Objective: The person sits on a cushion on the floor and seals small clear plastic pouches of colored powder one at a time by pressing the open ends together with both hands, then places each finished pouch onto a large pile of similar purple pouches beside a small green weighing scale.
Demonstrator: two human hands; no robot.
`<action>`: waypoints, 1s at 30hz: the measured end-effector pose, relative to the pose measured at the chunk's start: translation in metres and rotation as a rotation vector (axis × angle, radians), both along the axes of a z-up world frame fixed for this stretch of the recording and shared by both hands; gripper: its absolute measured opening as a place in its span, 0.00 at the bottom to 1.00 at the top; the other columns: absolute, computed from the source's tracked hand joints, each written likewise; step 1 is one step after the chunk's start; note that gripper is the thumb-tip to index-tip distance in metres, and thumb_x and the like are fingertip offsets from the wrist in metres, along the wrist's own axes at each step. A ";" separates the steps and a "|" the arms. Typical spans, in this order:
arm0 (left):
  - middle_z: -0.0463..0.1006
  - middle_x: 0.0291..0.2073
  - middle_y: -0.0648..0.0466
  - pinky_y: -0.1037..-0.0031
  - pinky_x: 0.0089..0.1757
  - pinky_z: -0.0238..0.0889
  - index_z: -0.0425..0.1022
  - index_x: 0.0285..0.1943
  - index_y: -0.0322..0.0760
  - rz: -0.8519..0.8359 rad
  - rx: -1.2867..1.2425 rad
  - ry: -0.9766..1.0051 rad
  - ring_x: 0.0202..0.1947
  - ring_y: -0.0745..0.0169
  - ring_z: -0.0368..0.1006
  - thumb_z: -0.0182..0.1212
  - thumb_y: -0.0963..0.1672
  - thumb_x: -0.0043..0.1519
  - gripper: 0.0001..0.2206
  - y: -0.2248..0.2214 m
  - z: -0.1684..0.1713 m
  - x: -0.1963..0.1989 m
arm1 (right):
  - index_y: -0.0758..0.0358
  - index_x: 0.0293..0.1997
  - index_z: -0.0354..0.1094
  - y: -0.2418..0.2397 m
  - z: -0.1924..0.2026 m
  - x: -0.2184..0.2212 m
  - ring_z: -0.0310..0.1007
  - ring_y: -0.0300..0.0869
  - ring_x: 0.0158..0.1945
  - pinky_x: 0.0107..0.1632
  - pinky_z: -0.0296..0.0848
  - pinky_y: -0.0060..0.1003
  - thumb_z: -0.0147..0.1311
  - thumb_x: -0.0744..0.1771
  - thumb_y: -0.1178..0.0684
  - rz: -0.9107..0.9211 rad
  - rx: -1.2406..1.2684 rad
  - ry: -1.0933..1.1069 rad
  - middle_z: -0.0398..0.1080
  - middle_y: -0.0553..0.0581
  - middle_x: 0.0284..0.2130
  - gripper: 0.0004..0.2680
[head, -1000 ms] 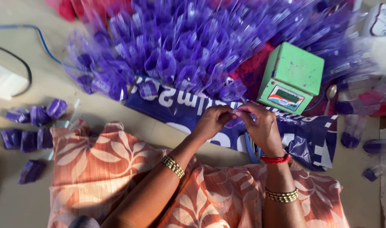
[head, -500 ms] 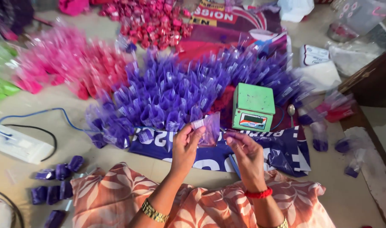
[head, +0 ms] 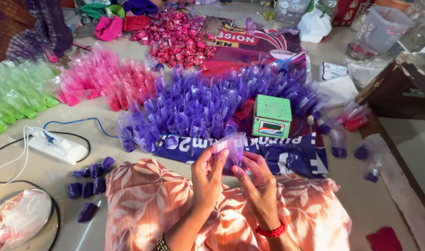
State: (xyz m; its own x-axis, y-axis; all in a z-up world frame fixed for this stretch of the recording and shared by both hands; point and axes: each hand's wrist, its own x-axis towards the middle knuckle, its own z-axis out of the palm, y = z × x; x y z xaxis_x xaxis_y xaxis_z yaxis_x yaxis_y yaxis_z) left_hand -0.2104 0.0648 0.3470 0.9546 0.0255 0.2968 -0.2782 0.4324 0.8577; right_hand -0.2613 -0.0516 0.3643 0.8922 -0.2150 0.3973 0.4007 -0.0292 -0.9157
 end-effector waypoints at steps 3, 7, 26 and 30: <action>0.79 0.38 0.58 0.82 0.40 0.66 0.78 0.50 0.28 0.066 0.015 -0.048 0.38 0.77 0.71 0.60 0.40 0.68 0.07 -0.002 0.016 -0.028 | 0.72 0.55 0.72 0.008 0.018 -0.025 0.71 0.40 0.55 0.55 0.72 0.31 0.58 0.68 0.59 -0.104 -0.251 -0.034 0.68 0.59 0.53 0.11; 0.79 0.39 0.58 0.83 0.40 0.66 0.78 0.50 0.28 0.103 0.024 -0.052 0.38 0.77 0.71 0.60 0.40 0.68 0.07 0.005 0.024 -0.048 | 0.74 0.61 0.68 0.016 0.026 -0.048 0.68 0.42 0.54 0.55 0.68 0.33 0.58 0.67 0.60 -0.281 -0.517 -0.153 0.66 0.60 0.51 0.15; 0.80 0.36 0.59 0.82 0.31 0.62 0.77 0.50 0.31 0.008 -0.068 0.077 0.33 0.77 0.70 0.59 0.41 0.67 0.08 0.025 0.048 -0.099 | 0.67 0.56 0.74 0.039 0.044 -0.094 0.74 0.40 0.46 0.46 0.75 0.33 0.58 0.68 0.57 -0.363 -0.528 -0.208 0.72 0.60 0.47 0.11; 0.78 0.34 0.60 0.83 0.31 0.61 0.77 0.49 0.30 -0.005 -0.051 0.012 0.32 0.78 0.67 0.59 0.41 0.68 0.07 0.027 0.040 -0.103 | 0.67 0.51 0.75 0.040 0.049 -0.104 0.73 0.41 0.48 0.50 0.72 0.34 0.62 0.66 0.57 -0.399 -0.411 -0.184 0.73 0.60 0.46 0.09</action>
State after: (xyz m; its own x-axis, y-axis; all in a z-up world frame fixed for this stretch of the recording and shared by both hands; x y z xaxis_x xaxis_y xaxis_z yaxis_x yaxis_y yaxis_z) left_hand -0.3135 0.0914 0.3875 0.9582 0.0352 0.2841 -0.2658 0.4774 0.8375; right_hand -0.3658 -0.0114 0.4134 0.6828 -0.3150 0.6592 0.4371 -0.5469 -0.7140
